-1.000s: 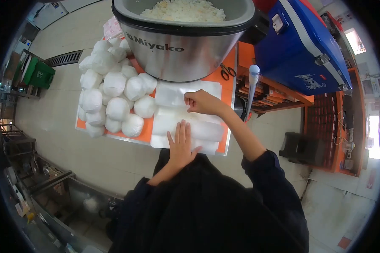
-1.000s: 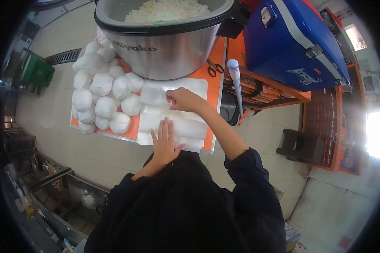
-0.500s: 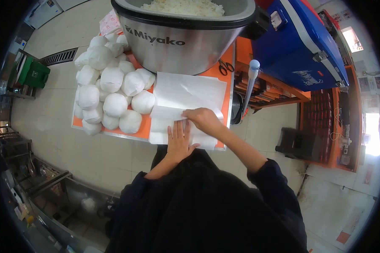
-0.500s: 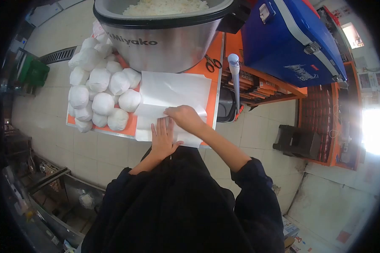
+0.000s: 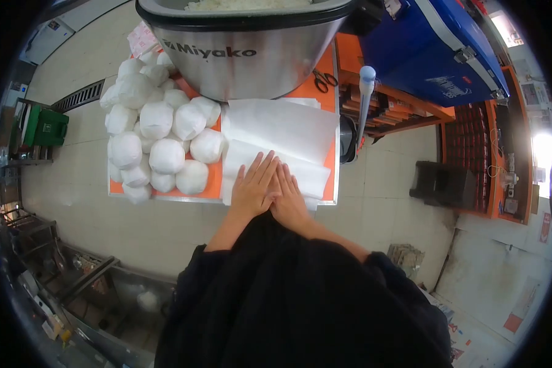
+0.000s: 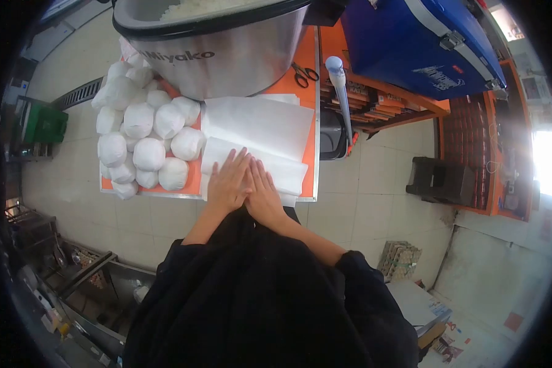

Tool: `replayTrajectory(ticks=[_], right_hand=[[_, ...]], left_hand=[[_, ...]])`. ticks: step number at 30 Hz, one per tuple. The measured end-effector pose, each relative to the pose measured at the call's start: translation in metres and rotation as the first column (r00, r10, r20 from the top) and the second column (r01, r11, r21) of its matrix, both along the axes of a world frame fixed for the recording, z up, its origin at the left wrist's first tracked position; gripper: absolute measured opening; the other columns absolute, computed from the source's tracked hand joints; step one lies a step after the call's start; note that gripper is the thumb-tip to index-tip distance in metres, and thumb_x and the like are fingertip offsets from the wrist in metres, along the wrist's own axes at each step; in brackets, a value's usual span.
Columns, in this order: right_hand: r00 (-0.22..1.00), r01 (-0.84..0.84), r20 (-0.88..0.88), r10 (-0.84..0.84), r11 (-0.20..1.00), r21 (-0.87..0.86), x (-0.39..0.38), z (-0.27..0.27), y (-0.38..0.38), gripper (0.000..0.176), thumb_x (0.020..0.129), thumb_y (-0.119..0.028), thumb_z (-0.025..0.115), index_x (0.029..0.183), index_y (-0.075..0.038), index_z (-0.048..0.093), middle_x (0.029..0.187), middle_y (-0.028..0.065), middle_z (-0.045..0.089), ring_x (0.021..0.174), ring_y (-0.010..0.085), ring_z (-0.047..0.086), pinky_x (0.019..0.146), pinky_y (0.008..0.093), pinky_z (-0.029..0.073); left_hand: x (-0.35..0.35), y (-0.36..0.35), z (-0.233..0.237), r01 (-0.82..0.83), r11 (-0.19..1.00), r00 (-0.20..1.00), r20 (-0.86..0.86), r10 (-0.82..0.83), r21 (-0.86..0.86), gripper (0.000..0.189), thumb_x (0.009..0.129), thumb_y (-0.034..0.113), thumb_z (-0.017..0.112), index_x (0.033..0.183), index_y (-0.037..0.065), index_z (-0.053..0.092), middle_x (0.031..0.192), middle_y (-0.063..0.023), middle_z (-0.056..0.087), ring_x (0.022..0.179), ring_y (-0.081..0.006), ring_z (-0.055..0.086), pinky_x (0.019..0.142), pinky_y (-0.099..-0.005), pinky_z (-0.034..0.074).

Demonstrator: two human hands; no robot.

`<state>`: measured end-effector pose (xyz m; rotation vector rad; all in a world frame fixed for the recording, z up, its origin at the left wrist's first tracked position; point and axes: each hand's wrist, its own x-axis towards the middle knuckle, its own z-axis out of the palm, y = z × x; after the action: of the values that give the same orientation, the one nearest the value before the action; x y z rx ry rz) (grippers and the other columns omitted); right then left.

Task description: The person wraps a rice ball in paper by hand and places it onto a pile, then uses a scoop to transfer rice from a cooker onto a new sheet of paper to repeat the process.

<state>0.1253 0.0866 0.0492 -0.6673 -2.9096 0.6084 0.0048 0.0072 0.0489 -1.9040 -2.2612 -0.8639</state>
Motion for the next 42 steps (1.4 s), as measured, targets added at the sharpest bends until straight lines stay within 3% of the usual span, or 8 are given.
replayTrajectory(ticks=[3,14,16,23,26,28,32,42], right_hand=[[0.955,0.111,-0.256,-0.153,0.979,-0.171,0.018,-0.016,-0.005,0.061,0.08,-0.009,0.055,0.132,0.006,0.026,0.139,0.0253,0.024,0.129,0.0397,0.025,0.103,0.045,0.027],[0.931,0.265,-0.225,-0.286,0.957,-0.121,0.03,-0.021,0.042,0.032,0.071,-0.013,0.067,0.099,0.0,0.058,0.1,0.0124,0.06,0.09,0.0295,0.056,0.076,0.0376,0.045],[0.902,0.371,-0.088,-0.422,0.865,-0.338,0.025,-0.012,0.053,0.014,0.072,-0.012,0.064,0.083,-0.002,0.065,0.083,0.0133,0.064,0.077,0.0292,0.06,0.069,0.0377,0.047],[0.739,0.642,0.146,-0.657,0.622,-0.449,-0.008,-0.002,0.061,0.013,0.068,-0.008,0.067,0.078,0.0,0.065,0.078,0.0156,0.064,0.076,0.0308,0.062,0.068,0.037,0.048],[0.67,0.733,-0.083,-0.737,0.675,-0.082,-0.016,0.0,0.062,0.017,0.063,-0.009,0.07,0.077,-0.001,0.064,0.077,0.0135,0.063,0.08,0.0287,0.062,0.068,0.0392,0.048],[0.97,0.241,-0.047,-0.237,0.937,0.251,-0.023,0.003,0.081,0.016,0.061,-0.013,0.071,0.071,-0.003,0.063,0.075,0.0124,0.063,0.078,0.0299,0.063,0.064,0.0379,0.049],[0.904,-0.187,0.393,0.169,0.982,0.006,-0.047,0.013,0.13,0.021,0.056,-0.015,0.074,0.07,-0.005,0.063,0.074,0.0112,0.062,0.076,0.0291,0.063,0.062,0.0367,0.049],[0.934,0.295,-0.213,-0.285,0.956,0.012,0.001,-0.021,0.054,0.019,0.067,0.0,0.061,0.085,-0.005,0.064,0.077,0.0093,0.061,0.073,0.0255,0.06,0.063,0.035,0.048]], left_hand=[[0.001,-0.005,-0.033,-0.08,0.992,0.94,0.325,0.106,-0.093,0.061,0.083,0.035,0.051,0.133,0.004,0.034,0.135,-0.0137,0.04,0.123,-0.031,0.038,0.099,-0.0492,0.029],[-0.066,0.007,-0.022,0.108,0.901,0.988,0.149,-0.049,-0.421,0.022,0.07,0.011,0.064,0.092,0.008,0.067,0.089,-0.0075,0.063,0.086,-0.0248,0.059,0.077,-0.0371,0.043],[-0.079,0.019,-0.019,0.247,0.911,0.821,0.571,-0.015,-0.331,0.014,0.073,0.012,0.063,0.084,0.005,0.067,0.078,-0.0113,0.064,0.075,-0.0274,0.06,0.07,-0.036,0.045],[-0.056,0.038,-0.002,-0.001,0.873,0.811,0.51,0.287,-0.488,0.021,0.07,0.015,0.068,0.088,0.005,0.063,0.078,-0.0123,0.064,0.076,-0.0306,0.06,0.067,-0.0364,0.047],[-0.052,0.051,0.009,-0.263,0.837,0.932,0.098,0.349,-0.48,0.025,0.068,0.013,0.068,0.091,0.008,0.059,0.083,-0.01,0.063,0.076,-0.0287,0.06,0.069,-0.0371,0.046],[-0.065,0.07,0.016,0.127,0.991,0.989,-0.071,-0.13,-0.047,0.034,0.062,0.008,0.068,0.094,0.01,0.056,0.087,-0.0112,0.062,0.077,-0.0287,0.061,0.068,-0.0395,0.046],[-0.09,0.097,0.0,0.567,0.748,0.823,0.277,-0.496,-0.346,0.037,0.062,0.005,0.066,0.097,0.011,0.056,0.076,-0.0132,0.06,0.077,-0.0332,0.059,0.069,-0.0426,0.047],[0.002,0.034,-0.043,-0.299,0.953,0.906,0.301,0.298,-0.044,0.055,0.074,-0.007,0.051,0.127,0.007,0.045,0.099,-0.0118,0.063,0.075,-0.0259,0.064,0.063,-0.0336,0.051]])
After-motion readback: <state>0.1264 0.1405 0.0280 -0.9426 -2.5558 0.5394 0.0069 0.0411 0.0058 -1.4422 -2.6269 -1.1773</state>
